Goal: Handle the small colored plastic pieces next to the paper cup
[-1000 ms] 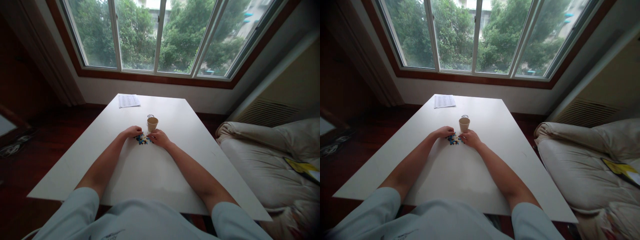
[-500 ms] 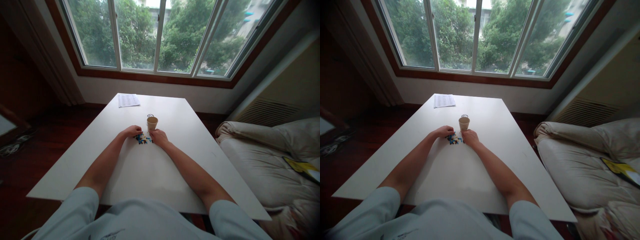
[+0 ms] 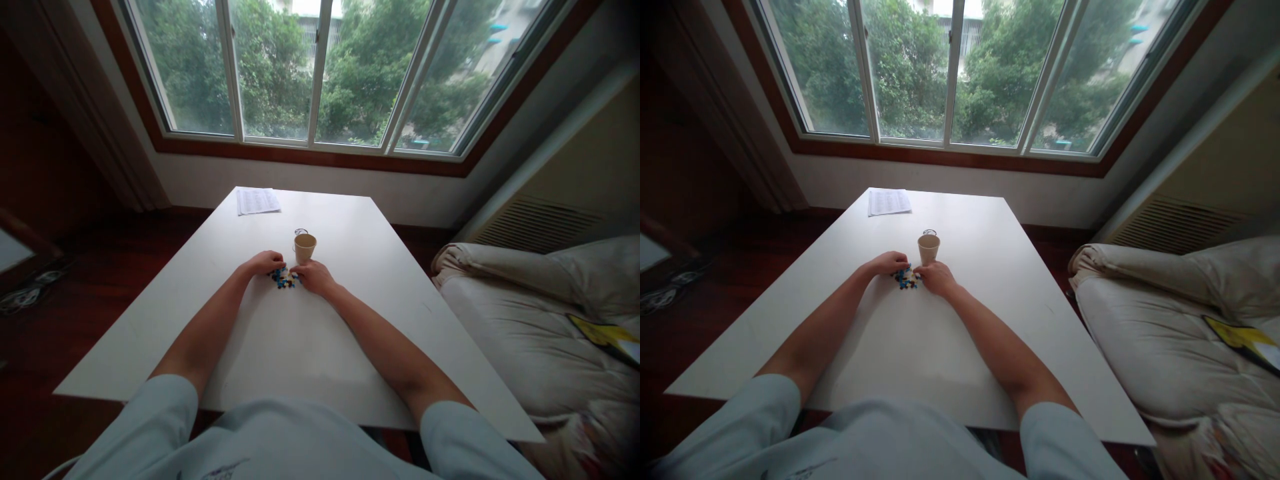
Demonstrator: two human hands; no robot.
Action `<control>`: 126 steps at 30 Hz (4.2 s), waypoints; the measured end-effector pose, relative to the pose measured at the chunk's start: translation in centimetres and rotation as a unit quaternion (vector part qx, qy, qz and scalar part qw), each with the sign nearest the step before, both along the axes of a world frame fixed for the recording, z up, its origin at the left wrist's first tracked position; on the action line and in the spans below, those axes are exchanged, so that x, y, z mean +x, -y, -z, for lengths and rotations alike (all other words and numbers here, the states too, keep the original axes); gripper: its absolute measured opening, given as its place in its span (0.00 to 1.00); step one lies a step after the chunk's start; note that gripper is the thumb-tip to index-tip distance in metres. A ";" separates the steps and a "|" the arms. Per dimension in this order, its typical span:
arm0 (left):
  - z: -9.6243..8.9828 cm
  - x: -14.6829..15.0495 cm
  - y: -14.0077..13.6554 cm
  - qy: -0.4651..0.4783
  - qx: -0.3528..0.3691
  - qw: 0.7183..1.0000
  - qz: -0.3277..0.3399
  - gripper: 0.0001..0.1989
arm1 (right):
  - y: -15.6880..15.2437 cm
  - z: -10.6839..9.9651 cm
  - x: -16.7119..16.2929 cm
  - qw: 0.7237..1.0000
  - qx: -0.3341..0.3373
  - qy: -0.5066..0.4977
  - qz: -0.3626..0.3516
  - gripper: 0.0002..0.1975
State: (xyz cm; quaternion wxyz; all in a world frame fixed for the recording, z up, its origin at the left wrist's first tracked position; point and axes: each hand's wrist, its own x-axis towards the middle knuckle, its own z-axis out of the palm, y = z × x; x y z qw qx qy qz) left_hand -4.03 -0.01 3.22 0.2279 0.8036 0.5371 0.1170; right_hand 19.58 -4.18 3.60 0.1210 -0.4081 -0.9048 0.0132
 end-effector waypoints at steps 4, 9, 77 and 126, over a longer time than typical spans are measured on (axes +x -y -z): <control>-0.2 0.0 0.3 0.005 0.003 1.000 -0.002 0.19 | 0.2 -0.3 -0.2 0.999 0.009 -0.025 -0.029 0.14; -0.4 0.0 0.5 0.002 0.007 1.000 0.002 0.18 | 0.3 -0.1 -0.9 0.999 -0.002 -0.025 -0.032 0.14; -0.3 0.2 0.7 0.017 0.000 0.999 -0.040 0.17 | -5.1 -6.3 0.3 0.957 0.077 -0.245 0.134 0.14; 0.1 0.0 0.2 0.005 0.030 0.999 -0.019 0.17 | -2.9 -2.2 -1.5 0.993 -0.092 0.064 -0.044 0.17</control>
